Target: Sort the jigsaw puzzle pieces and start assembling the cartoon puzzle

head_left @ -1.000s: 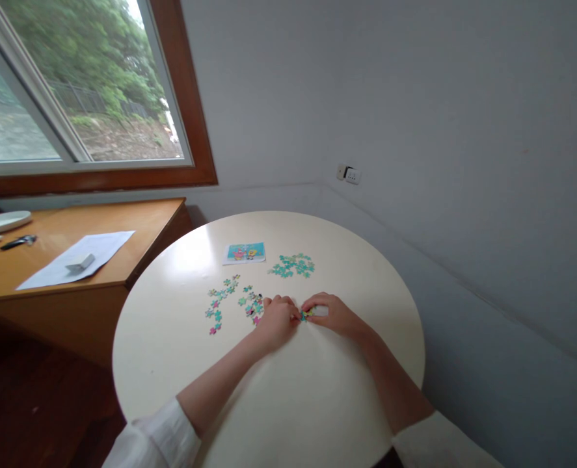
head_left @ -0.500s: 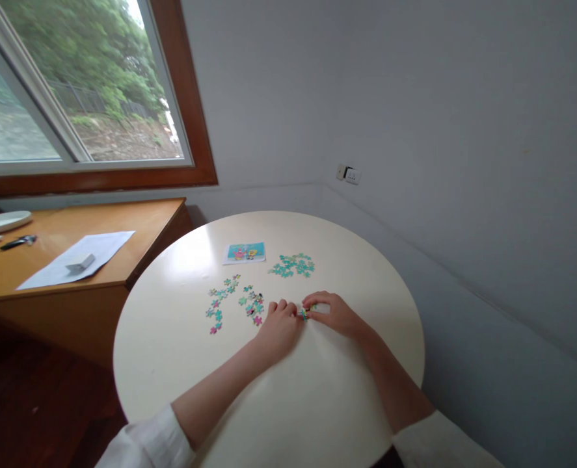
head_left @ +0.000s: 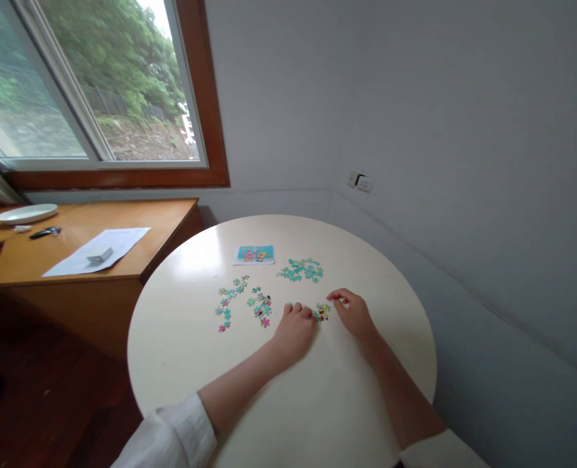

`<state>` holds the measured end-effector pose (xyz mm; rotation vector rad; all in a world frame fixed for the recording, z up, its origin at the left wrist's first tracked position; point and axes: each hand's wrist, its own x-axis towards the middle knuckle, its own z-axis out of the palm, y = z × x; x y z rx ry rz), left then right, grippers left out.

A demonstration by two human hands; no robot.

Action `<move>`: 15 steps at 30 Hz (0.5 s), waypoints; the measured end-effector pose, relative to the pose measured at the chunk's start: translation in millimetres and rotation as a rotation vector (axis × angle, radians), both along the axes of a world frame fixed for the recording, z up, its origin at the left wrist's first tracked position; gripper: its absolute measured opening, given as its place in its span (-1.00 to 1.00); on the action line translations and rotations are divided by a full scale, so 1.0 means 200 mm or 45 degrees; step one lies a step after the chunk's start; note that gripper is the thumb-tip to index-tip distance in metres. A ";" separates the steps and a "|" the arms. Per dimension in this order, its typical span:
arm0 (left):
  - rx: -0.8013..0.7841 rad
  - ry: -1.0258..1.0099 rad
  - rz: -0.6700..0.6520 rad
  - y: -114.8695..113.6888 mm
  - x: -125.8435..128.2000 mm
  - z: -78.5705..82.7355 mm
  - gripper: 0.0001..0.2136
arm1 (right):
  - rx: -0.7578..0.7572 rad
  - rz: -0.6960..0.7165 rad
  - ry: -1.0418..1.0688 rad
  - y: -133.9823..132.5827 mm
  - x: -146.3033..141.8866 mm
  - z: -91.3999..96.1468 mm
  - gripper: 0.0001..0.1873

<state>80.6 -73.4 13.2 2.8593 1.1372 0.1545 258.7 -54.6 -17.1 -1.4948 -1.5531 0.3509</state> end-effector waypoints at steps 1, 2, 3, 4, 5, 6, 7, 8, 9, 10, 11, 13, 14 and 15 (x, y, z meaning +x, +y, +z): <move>-0.031 -0.040 0.017 0.00 0.00 0.00 -0.75 | 0.005 -0.009 0.005 0.00 0.00 0.00 -0.77; -0.058 -0.089 0.035 0.00 0.00 0.01 -0.74 | 0.010 -0.019 0.012 0.00 0.00 0.00 -0.77; -0.079 -0.142 0.051 0.01 -0.01 0.01 -0.73 | 0.013 -0.028 0.018 0.00 0.01 -0.01 -0.76; -0.092 -0.193 0.064 0.01 -0.02 0.01 -0.72 | 0.015 -0.034 0.022 0.00 0.01 -0.01 -0.76; -0.097 -0.241 0.074 0.02 -0.02 0.00 -0.70 | 0.016 -0.039 0.027 0.01 0.01 -0.01 -0.76; -0.097 -0.285 0.083 0.03 -0.03 0.00 -0.68 | 0.013 -0.044 0.030 0.01 0.01 -0.02 -0.76; -0.094 -0.323 0.092 0.04 -0.05 0.00 -0.66 | 0.008 -0.050 0.033 0.01 0.01 -0.02 -0.76; -0.094 -0.353 0.107 0.05 -0.06 0.00 -0.65 | 0.003 -0.055 0.035 0.01 0.02 -0.02 -0.76; -0.095 -0.377 0.129 0.07 -0.08 0.00 -0.64 | -0.002 -0.060 0.037 0.01 0.02 -0.02 -0.76; -0.097 -0.397 0.158 0.08 -0.10 0.00 -0.64 | -0.007 -0.063 0.037 0.01 0.02 -0.02 -0.76; -0.098 -0.419 0.194 0.10 -0.13 0.01 -0.64 | -0.011 -0.065 0.036 0.01 0.02 -0.01 -0.76; -0.091 -0.466 0.279 0.14 -0.19 0.02 -0.65 | -0.015 -0.068 0.028 0.01 0.02 -0.01 -0.76; -0.077 -0.498 0.333 0.16 -0.23 0.03 -0.66 | -0.017 -0.073 0.023 0.01 0.02 0.00 -0.76; -0.072 -0.519 0.387 0.18 -0.27 0.03 -0.67 | -0.019 -0.078 0.018 0.00 0.02 0.00 -0.76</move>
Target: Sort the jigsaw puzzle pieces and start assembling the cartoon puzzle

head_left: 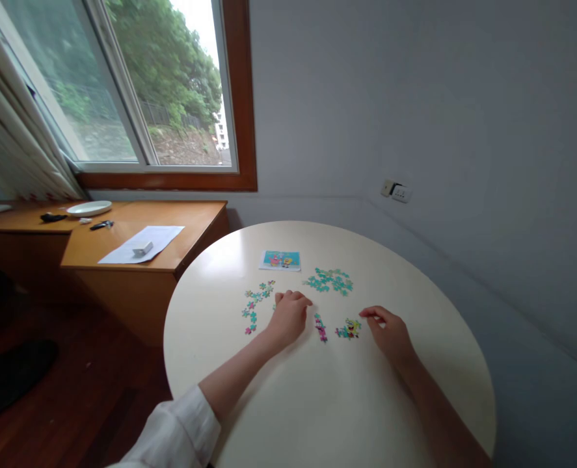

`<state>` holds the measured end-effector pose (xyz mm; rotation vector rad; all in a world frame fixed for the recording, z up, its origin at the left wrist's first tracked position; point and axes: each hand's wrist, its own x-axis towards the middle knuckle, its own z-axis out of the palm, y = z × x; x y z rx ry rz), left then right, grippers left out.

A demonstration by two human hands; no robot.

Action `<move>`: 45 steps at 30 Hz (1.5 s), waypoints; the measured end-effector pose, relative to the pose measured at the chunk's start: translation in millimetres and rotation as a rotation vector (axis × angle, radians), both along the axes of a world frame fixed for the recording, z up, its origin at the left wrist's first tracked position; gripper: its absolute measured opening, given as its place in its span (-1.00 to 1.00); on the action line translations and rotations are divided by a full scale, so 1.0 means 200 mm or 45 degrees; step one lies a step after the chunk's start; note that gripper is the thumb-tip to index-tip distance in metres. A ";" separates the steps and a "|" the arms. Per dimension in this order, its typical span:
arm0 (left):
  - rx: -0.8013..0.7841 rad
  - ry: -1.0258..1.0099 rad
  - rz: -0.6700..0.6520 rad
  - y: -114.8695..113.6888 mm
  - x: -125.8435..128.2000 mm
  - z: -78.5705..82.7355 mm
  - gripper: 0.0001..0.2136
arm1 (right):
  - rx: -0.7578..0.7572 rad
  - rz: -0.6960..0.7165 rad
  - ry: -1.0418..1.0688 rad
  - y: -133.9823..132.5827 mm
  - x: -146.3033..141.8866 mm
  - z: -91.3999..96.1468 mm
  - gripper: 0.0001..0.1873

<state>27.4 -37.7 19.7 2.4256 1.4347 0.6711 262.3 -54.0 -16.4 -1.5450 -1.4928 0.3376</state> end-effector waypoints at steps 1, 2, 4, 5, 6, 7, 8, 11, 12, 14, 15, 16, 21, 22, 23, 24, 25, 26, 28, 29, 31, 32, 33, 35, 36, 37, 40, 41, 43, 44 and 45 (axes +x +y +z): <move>-0.015 -0.008 0.052 0.02 -0.04 0.00 -0.69 | -0.001 -0.005 -0.005 0.00 0.00 0.00 -0.76; -0.020 -0.022 0.108 0.04 -0.08 0.00 -0.71 | -0.002 -0.006 -0.010 0.00 0.00 0.01 -0.76; -0.003 -0.079 0.231 0.07 -0.17 -0.01 -0.75 | -0.006 -0.001 -0.023 -0.01 -0.01 0.02 -0.76; 0.010 -0.116 0.297 0.09 -0.20 -0.02 -0.76 | -0.008 -0.002 -0.029 -0.01 -0.01 0.02 -0.76; 0.014 -0.155 0.349 0.11 -0.24 -0.02 -0.76 | -0.009 -0.005 -0.035 -0.01 -0.01 0.02 -0.76; 0.018 -0.190 0.383 0.13 -0.27 -0.03 -0.77 | -0.010 -0.013 -0.039 -0.01 -0.01 0.03 -0.77; 0.018 -0.217 0.432 0.15 -0.30 -0.03 -0.77 | -0.012 -0.021 -0.042 -0.01 -0.02 0.03 -0.77; 0.005 -0.236 0.511 0.21 -0.36 -0.03 -0.78 | -0.024 -0.037 -0.053 -0.02 -0.02 0.04 -0.77; 0.000 -0.217 0.510 0.23 -0.38 -0.03 -0.78 | -0.030 -0.037 -0.057 -0.02 -0.02 0.04 -0.77; -0.014 -0.159 0.485 0.26 -0.39 -0.03 -0.78 | -0.036 -0.040 -0.064 -0.02 -0.02 0.04 -0.78; -0.024 -0.137 0.472 0.27 -0.40 -0.03 -0.78 | -0.038 -0.041 -0.068 -0.02 -0.02 0.04 -0.78; -0.035 -0.129 0.467 0.28 -0.40 -0.04 -0.78 | -0.040 -0.044 -0.072 -0.02 -0.02 0.04 -0.78; -0.051 -0.237 0.510 0.29 -0.43 -0.09 -0.79 | -0.044 -0.079 -0.086 -0.02 -0.02 0.04 -0.79; -0.039 -0.254 0.511 0.29 -0.44 -0.09 -0.79 | -0.048 -0.083 -0.088 -0.02 -0.02 0.04 -0.79; -0.029 -0.265 0.511 0.29 -0.44 -0.10 -0.80 | -0.054 -0.083 -0.092 -0.02 -0.01 0.04 -0.80; -0.022 -0.272 0.512 0.30 -0.45 -0.10 -0.80 | -0.062 -0.081 -0.097 -0.03 -0.01 0.04 -0.80; -0.020 -0.278 0.516 0.30 -0.46 -0.10 -0.79 | -0.068 -0.079 -0.105 -0.03 -0.01 0.04 -0.81; -0.023 -0.284 0.519 0.30 -0.46 -0.09 -0.79 | -0.073 -0.077 -0.113 -0.03 -0.01 0.04 -0.81; -0.031 -0.299 0.524 0.30 -0.47 -0.08 -0.79 | -0.083 -0.082 -0.129 -0.03 -0.01 0.05 -0.81; -0.034 -0.306 0.518 0.30 -0.47 -0.08 -0.79 | -0.088 -0.084 -0.134 -0.03 -0.01 0.05 -0.80; -0.042 -0.307 0.499 0.29 -0.46 -0.08 -0.81 | -0.096 -0.084 -0.141 -0.03 -0.01 0.05 -0.80; -0.046 -0.302 0.488 0.28 -0.46 -0.08 -0.83 | -0.099 -0.083 -0.145 -0.03 -0.01 0.05 -0.79; -0.049 -0.296 0.479 0.28 -0.45 -0.08 -0.84 | -0.101 -0.082 -0.150 -0.03 -0.01 0.06 -0.79; -0.049 -0.288 0.468 0.27 -0.45 -0.08 -0.88 | -0.104 -0.083 -0.157 -0.04 -0.01 0.06 -0.79; -0.045 -0.286 0.465 0.27 -0.45 -0.08 -0.89 | -0.106 -0.082 -0.158 -0.04 -0.01 0.06 -0.79; -0.039 -0.285 0.464 0.26 -0.44 -0.08 -0.91 | -0.107 -0.082 -0.158 -0.04 -0.01 0.06 -0.79; -0.033 -0.287 0.472 0.25 -0.44 -0.07 -0.95 | -0.091 -0.085 -0.153 -0.04 -0.01 0.06 -0.79; -0.039 -0.285 0.474 0.25 -0.44 -0.07 -0.96 | -0.083 -0.086 -0.150 -0.04 -0.01 0.05 -0.79; -0.056 -0.277 0.460 0.24 -0.43 -0.06 -0.96 | -0.072 -0.091 -0.146 -0.03 -0.01 0.05 -0.80; -0.064 -0.272 0.436 0.23 -0.42 -0.05 -0.94 | -0.072 -0.093 -0.144 -0.03 -0.01 0.05 -0.80; -0.069 -0.267 0.398 0.22 -0.42 -0.05 -0.93 | -0.075 -0.094 -0.143 -0.03 -0.01 0.05 -0.80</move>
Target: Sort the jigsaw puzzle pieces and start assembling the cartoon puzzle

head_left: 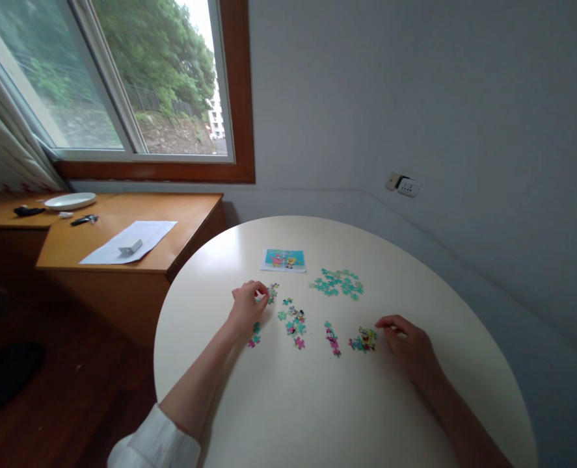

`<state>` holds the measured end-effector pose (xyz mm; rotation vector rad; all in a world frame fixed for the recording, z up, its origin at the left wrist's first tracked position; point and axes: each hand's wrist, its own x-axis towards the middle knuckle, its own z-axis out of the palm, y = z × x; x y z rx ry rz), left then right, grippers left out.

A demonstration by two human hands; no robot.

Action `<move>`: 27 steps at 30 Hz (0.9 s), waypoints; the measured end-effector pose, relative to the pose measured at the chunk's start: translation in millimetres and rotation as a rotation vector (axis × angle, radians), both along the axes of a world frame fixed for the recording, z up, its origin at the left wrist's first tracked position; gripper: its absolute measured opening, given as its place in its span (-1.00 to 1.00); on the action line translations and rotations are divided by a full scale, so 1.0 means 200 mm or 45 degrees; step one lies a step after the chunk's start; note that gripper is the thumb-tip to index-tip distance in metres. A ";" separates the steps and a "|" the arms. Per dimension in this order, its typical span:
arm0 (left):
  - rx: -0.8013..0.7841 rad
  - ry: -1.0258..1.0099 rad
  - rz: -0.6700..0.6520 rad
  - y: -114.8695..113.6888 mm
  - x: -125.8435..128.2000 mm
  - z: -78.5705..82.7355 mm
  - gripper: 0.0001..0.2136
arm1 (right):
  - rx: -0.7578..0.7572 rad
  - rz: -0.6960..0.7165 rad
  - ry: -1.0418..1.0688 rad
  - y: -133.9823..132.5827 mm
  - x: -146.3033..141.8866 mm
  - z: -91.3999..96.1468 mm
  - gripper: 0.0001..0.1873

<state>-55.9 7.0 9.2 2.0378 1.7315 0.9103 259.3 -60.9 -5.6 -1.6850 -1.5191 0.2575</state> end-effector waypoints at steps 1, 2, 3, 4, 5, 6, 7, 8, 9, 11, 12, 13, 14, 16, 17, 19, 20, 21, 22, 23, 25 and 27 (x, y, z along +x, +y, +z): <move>0.003 0.004 -0.050 -0.01 0.01 0.00 -0.91 | -0.003 0.002 0.000 0.00 0.00 0.00 -0.80; 0.007 0.012 -0.110 -0.02 0.02 0.00 -0.89 | -0.005 0.007 0.000 0.00 0.00 0.00 -0.80; 0.012 0.031 -0.173 -0.03 0.03 0.00 -0.86 | -0.006 0.013 -0.002 0.00 0.00 0.01 -0.79; 0.016 0.063 -0.237 -0.04 0.04 -0.01 -0.83 | -0.005 0.016 -0.004 0.00 0.00 0.01 -0.79; 0.019 0.107 -0.298 -0.05 0.05 -0.01 -0.79 | -0.005 0.017 -0.004 0.00 0.00 0.01 -0.79; 0.024 0.161 -0.355 -0.06 0.06 -0.02 -0.74 | -0.007 0.017 -0.003 0.00 0.00 0.01 -0.78; 0.033 0.217 -0.406 -0.07 0.06 -0.03 -0.70 | -0.009 0.015 0.001 0.00 0.00 0.01 -0.78; 0.046 0.272 -0.451 -0.07 0.07 -0.03 -0.67 | -0.010 0.014 0.007 0.00 -0.01 0.02 -0.78; 0.062 0.321 -0.488 -0.08 0.08 -0.04 -0.64 | -0.011 0.015 0.013 0.00 -0.01 0.02 -0.79; 0.089 0.401 -0.539 -0.09 0.08 -0.04 -0.64 | -0.006 0.020 0.025 0.00 -0.01 0.02 -0.79; 0.098 0.429 -0.554 -0.10 0.09 -0.05 -0.65 | -0.002 0.020 0.031 0.00 -0.01 0.02 -0.79; 0.100 0.449 -0.562 -0.10 0.09 -0.05 -0.66 | 0.001 0.018 0.036 0.00 -0.01 0.02 -0.79; 0.100 0.460 -0.565 -0.10 0.09 -0.05 -0.66 | 0.004 0.016 0.040 0.00 -0.01 0.01 -0.79; 0.094 0.455 -0.567 -0.10 0.09 -0.05 -0.69 | 0.006 0.014 0.047 0.00 -0.02 0.01 -0.79; 0.088 0.443 -0.564 -0.10 0.09 -0.04 -0.70 | 0.007 0.012 0.050 0.00 -0.02 0.01 -0.79; 0.069 0.415 -0.563 -0.09 0.08 -0.04 -0.72 | 0.006 0.015 0.057 0.00 -0.01 0.01 -0.80; 0.056 0.403 -0.564 -0.09 0.08 -0.04 -0.73 | 0.005 0.016 0.060 0.00 -0.01 0.00 -0.80; 0.046 0.392 -0.566 -0.09 0.08 -0.04 -0.73 | 0.004 0.018 0.063 0.00 -0.01 0.00 -0.80; 0.046 0.384 -0.567 -0.09 0.07 -0.04 -0.73 | 0.005 0.020 0.064 0.00 -0.01 0.00 -0.79; 0.058 0.378 -0.562 -0.08 0.07 -0.04 -0.71 | 0.007 0.023 0.065 0.01 0.00 -0.01 -0.79; 0.110 0.372 -0.536 -0.07 0.07 -0.06 -0.67 | 0.014 0.023 0.070 0.01 0.00 -0.02 -0.78; 0.151 0.374 -0.513 -0.06 0.06 -0.08 -0.65 | 0.022 0.027 0.077 0.01 0.01 -0.03 -0.77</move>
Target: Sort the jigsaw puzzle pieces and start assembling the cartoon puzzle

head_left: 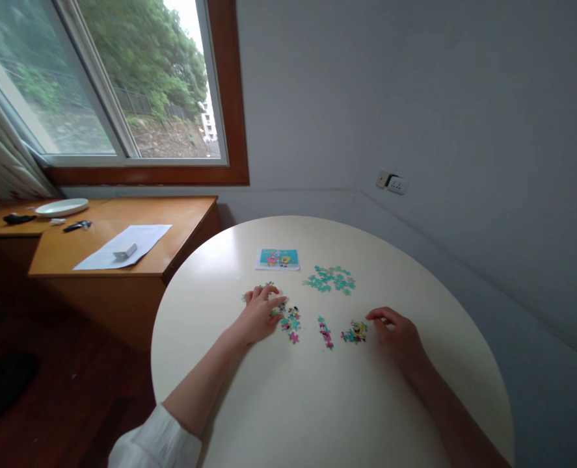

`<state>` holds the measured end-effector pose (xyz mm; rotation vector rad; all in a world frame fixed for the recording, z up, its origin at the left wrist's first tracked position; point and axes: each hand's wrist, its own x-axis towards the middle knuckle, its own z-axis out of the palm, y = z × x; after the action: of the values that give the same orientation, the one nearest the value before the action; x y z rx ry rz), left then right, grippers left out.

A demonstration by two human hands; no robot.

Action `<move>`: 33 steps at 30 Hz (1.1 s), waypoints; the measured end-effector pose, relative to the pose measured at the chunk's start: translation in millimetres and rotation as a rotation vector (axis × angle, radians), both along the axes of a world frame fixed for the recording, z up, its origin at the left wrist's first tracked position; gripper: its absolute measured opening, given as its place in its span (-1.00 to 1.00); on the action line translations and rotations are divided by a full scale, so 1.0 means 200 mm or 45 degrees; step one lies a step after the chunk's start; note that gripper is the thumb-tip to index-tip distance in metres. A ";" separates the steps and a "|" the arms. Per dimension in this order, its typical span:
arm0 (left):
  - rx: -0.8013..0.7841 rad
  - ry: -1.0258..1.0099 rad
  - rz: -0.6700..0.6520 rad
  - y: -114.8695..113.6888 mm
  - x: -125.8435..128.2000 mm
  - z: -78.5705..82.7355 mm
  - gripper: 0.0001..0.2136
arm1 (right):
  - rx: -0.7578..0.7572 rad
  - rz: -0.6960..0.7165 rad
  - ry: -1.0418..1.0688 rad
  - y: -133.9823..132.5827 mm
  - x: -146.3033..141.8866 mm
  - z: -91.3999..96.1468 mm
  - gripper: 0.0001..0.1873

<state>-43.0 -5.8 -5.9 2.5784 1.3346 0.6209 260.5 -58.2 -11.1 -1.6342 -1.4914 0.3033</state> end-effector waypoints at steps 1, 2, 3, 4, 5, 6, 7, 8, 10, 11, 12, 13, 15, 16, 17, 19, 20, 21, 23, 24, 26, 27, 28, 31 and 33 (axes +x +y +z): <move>0.005 0.004 0.003 0.00 0.00 -0.01 -0.66 | 0.004 0.000 0.003 0.00 0.00 0.00 -0.77; 0.001 0.010 0.000 0.01 0.00 -0.01 -0.69 | 0.007 0.004 0.005 0.00 0.00 -0.01 -0.77; -0.005 0.015 -0.003 0.01 0.00 -0.02 -0.72 | 0.008 0.007 0.007 0.00 0.00 -0.01 -0.77; -0.012 0.020 -0.005 0.01 0.00 -0.02 -0.75 | 0.008 0.010 0.008 0.00 0.00 -0.01 -0.77; -0.015 0.020 -0.005 0.01 0.00 -0.02 -0.77 | 0.007 0.011 0.010 0.00 0.00 -0.01 -0.77; -0.017 0.016 -0.005 0.01 0.00 -0.02 -0.78 | 0.007 0.010 0.011 0.00 0.00 -0.01 -0.77; -0.022 0.011 -0.006 0.01 0.00 -0.02 -0.79 | 0.006 0.009 0.012 0.00 0.00 -0.01 -0.78; -0.024 0.004 -0.006 0.01 0.00 -0.02 -0.79 | 0.006 0.006 0.014 0.00 -0.01 -0.01 -0.78; -0.031 0.001 -0.008 0.01 0.00 -0.01 -0.79 | 0.006 0.007 0.017 0.00 -0.01 -0.01 -0.78; -0.030 0.001 -0.011 0.01 0.00 -0.01 -0.79 | 0.007 0.010 0.020 0.00 -0.01 -0.01 -0.78; -0.025 0.002 -0.014 0.01 0.00 -0.01 -0.79 | 0.009 0.011 0.023 0.00 -0.01 -0.01 -0.78; -0.015 0.000 -0.017 0.01 0.00 -0.01 -0.80 | 0.011 0.014 0.026 0.00 -0.01 -0.01 -0.78; 0.022 -0.015 -0.020 0.02 0.01 -0.02 -0.81 | 0.019 0.015 0.029 0.00 -0.01 -0.01 -0.78; 0.044 -0.027 -0.021 0.02 0.01 -0.02 -0.81 | 0.022 0.015 0.029 0.00 -0.01 -0.01 -0.79; 0.067 -0.038 -0.021 0.02 0.01 -0.03 -0.80 | 0.024 0.016 0.030 0.00 -0.01 -0.01 -0.79; 0.114 -0.055 -0.024 0.03 0.01 -0.04 -0.79 | 0.026 0.016 0.032 0.00 -0.02 -0.01 -0.79; 0.137 -0.060 -0.025 0.04 0.01 -0.04 -0.79 | 0.025 0.017 0.031 0.00 -0.02 0.00 -0.79; 0.157 -0.065 -0.026 0.04 0.01 -0.05 -0.79 | 0.021 0.017 0.029 -0.01 -0.02 0.00 -0.79; 0.191 -0.093 -0.026 0.05 0.01 -0.05 -0.78 | 0.010 0.018 0.022 -0.01 -0.02 0.01 -0.78; 0.200 -0.119 -0.029 0.05 0.01 -0.05 -0.79 | 0.005 0.017 0.019 -0.01 -0.02 0.01 -0.78; 0.202 -0.205 -0.026 0.05 0.01 -0.04 -0.79 | 0.001 0.013 0.011 -0.01 -0.02 0.01 -0.78; 0.192 -0.267 -0.020 0.05 0.01 -0.03 -0.79 | 0.005 0.013 0.007 -0.01 -0.02 0.00 -0.78; 0.171 -0.340 -0.006 0.04 0.01 -0.02 -0.79 | 0.012 0.012 0.003 -0.01 -0.02 0.00 -0.78; -0.003 -0.610 0.080 0.04 0.01 -0.01 -0.81 | 0.020 0.016 -0.007 0.00 -0.01 -0.01 -0.77; -0.202 -0.816 0.165 0.05 0.01 -0.01 -0.80 | 0.021 0.020 -0.006 0.00 0.00 -0.02 -0.77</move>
<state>-40.7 4.0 -8.4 1.9234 1.2544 1.1797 259.8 -57.7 -14.5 -1.6123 -1.5067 0.2955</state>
